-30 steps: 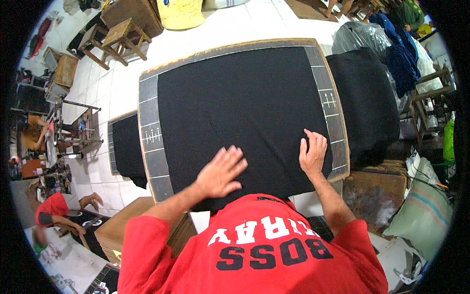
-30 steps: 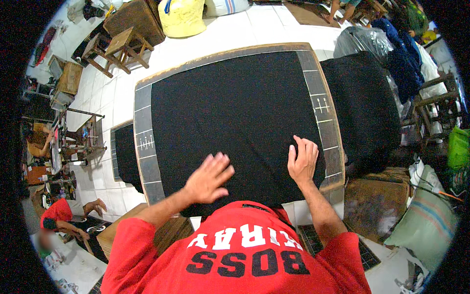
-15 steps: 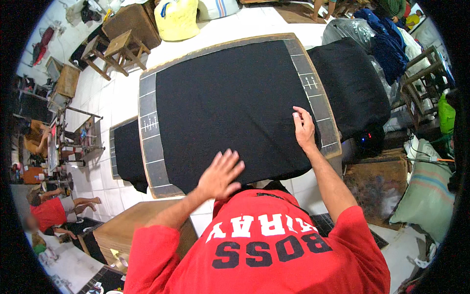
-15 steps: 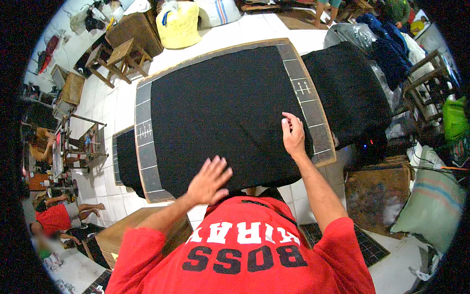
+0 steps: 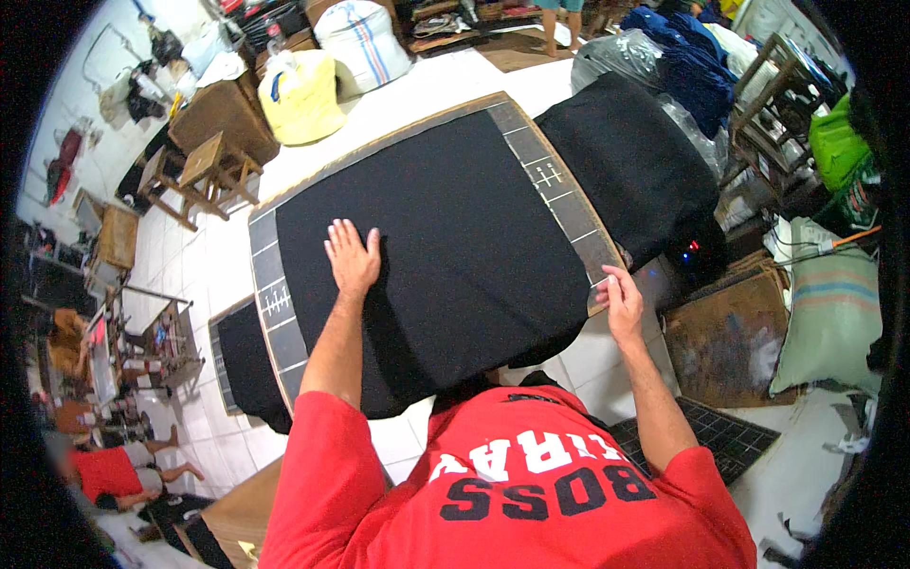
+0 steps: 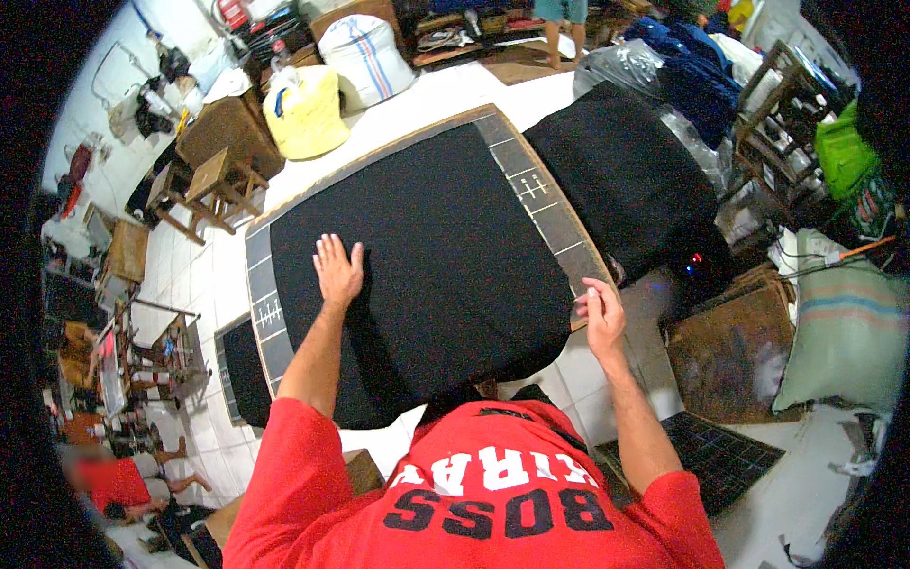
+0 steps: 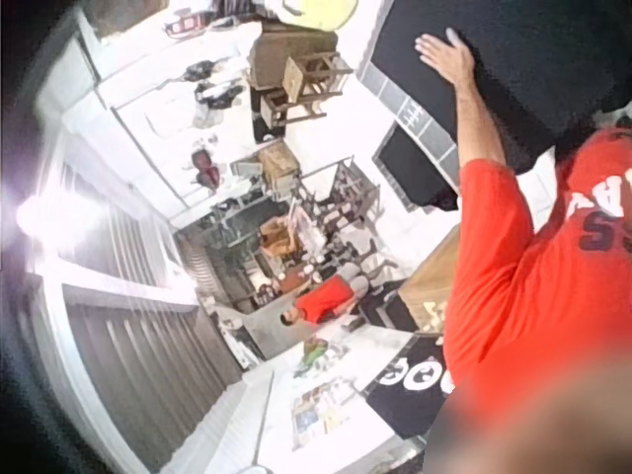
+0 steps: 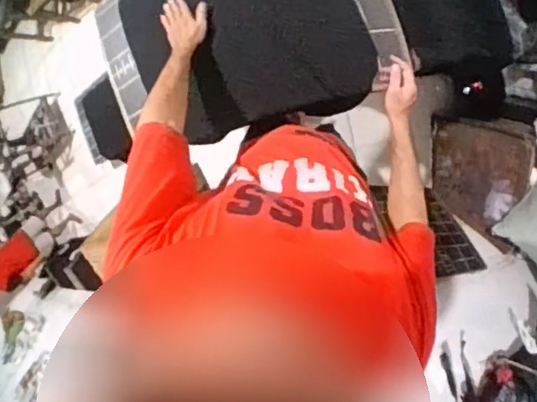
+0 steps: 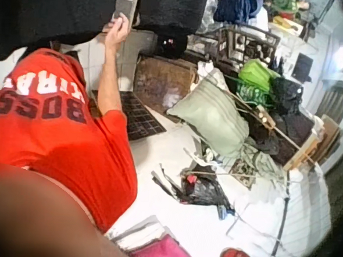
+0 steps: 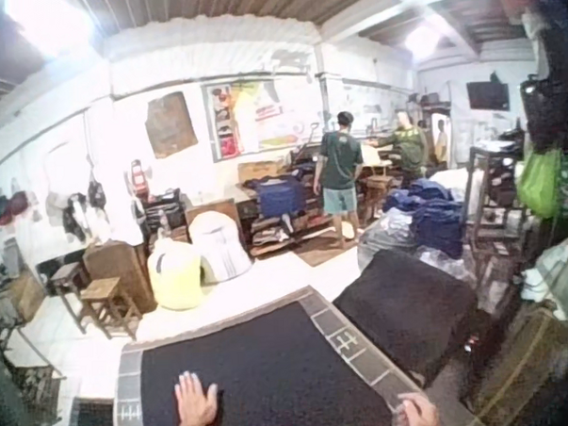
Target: The person places black t-shirts onto a gridded wooden board, smoothing them flat with both hands. They then remove the board and repeat the process with another shirt, ensuring each garment is aligned and wrinkle-free on the board.
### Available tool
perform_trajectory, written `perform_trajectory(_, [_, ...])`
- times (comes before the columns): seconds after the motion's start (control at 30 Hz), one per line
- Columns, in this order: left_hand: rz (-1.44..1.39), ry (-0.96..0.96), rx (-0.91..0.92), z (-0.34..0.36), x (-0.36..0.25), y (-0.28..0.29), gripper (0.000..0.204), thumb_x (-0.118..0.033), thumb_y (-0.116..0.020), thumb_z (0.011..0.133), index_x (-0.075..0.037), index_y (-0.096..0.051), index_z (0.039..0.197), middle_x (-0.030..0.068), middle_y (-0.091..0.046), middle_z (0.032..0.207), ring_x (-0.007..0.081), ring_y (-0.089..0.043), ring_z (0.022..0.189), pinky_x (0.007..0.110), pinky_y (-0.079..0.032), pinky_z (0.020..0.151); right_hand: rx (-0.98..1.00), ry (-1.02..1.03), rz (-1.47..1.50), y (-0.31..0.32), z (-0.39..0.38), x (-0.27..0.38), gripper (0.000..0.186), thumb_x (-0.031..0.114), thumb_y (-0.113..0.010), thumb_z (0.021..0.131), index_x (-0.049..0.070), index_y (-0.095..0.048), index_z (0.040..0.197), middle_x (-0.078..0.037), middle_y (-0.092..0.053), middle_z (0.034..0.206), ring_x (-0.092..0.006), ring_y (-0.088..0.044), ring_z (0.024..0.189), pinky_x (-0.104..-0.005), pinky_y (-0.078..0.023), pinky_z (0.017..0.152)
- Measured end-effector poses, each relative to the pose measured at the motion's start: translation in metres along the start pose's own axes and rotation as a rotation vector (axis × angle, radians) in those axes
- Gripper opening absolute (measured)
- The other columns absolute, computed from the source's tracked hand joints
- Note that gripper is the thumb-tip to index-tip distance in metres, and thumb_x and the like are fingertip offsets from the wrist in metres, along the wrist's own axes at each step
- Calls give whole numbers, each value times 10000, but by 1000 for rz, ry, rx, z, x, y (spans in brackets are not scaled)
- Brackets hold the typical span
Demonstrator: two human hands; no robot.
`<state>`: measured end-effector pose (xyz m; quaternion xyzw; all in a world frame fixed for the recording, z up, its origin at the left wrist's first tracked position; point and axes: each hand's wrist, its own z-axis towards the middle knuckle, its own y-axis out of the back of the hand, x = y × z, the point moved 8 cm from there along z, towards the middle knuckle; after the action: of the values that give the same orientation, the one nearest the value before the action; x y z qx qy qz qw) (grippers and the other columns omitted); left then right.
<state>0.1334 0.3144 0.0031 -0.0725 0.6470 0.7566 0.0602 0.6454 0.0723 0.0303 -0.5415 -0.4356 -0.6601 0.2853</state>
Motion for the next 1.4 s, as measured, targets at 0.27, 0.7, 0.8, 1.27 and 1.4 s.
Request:
perform_trajectory(0.27, [-40, -649, 129, -20, -115, -6, 859, -584, -533, 1041, 24, -358, 1622, 287, -276, 1712, 450, -225, 1608, 566, -148, 1317, -189, -212, -98, 91, -47, -58, 304, 237, -516, 1134, 52, -681, 1311, -32, -694, 910, -85, -632, 704, -246, -516, 619])
perform_trajectory(0.7, [-150, -669, 157, -84, -202, 4, 789, -501, -571, 1045, 20, -388, 1608, 290, -309, 1697, 465, -247, 1597, 591, -177, 1305, -175, -256, -34, 82, -62, -81, 301, 275, -543, 1123, 67, -738, 1218, -43, -731, 881, -91, -667, 702, -254, -514, 613])
perform_trajectory(0.8, [-62, -708, 172, -83, -209, -2, 854, -524, -629, 994, 34, -388, 1594, 320, -324, 1674, 501, -249, 1583, 620, -174, 1294, -162, -248, -20, 80, -63, -84, 306, 282, -543, 1121, 64, -742, 1203, -42, -729, 869, -95, -668, 697, -262, -513, 604])
perform_trajectory(1.27, [-139, -629, 175, -112, -229, 4, 869, -503, -621, 1013, 58, -338, 1613, 307, -295, 1695, 487, -236, 1592, 592, -170, 1305, -242, -249, 28, 70, -27, -69, 302, 255, -543, 1122, 35, -735, 1201, -45, -718, 859, -98, -662, 718, -263, -529, 626])
perform_trajectory(1.4, [-277, -1270, 549, -189, -272, 0, 753, -517, -582, 1035, -80, -415, 1624, 275, -298, 1707, 460, -259, 1595, 592, -215, 1296, -226, -122, -24, 45, 13, -37, 290, 240, -555, 1112, 37, -757, 1154, -50, -730, 840, -108, -676, 732, -281, -537, 651])
